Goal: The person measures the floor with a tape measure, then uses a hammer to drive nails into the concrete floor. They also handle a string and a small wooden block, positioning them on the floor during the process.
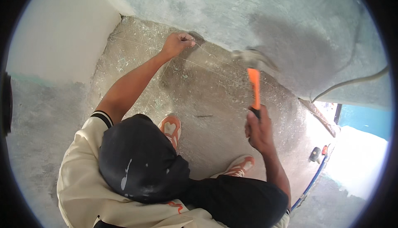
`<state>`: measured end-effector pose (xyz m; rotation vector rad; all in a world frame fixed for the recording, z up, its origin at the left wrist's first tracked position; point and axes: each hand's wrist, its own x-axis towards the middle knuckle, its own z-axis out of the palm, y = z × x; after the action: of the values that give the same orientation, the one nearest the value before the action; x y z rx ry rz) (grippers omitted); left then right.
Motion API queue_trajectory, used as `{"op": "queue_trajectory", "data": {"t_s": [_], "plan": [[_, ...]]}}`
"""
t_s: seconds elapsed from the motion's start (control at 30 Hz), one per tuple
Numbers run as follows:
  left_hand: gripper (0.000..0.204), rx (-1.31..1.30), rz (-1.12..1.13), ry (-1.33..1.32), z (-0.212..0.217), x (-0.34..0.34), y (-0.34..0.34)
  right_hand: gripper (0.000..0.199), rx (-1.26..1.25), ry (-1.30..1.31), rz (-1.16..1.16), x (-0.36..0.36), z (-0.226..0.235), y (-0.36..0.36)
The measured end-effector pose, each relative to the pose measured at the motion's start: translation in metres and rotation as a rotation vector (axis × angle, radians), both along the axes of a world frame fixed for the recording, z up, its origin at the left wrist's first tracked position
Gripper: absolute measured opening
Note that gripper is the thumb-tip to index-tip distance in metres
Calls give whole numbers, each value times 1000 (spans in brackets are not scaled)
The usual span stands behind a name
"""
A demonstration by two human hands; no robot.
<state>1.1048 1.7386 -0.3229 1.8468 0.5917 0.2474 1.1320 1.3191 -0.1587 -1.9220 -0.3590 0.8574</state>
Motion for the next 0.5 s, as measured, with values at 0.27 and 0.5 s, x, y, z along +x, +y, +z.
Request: {"op": "queue_trajectory", "data": {"t_s": [0.27, 0.5], "plan": [[16, 105, -10, -73, -21, 1, 12, 32, -146, -403, 259, -9, -66, 96], [16, 139, -11, -34, -30, 7, 12, 33, -187, -438, 293, 6, -72, 130]]}}
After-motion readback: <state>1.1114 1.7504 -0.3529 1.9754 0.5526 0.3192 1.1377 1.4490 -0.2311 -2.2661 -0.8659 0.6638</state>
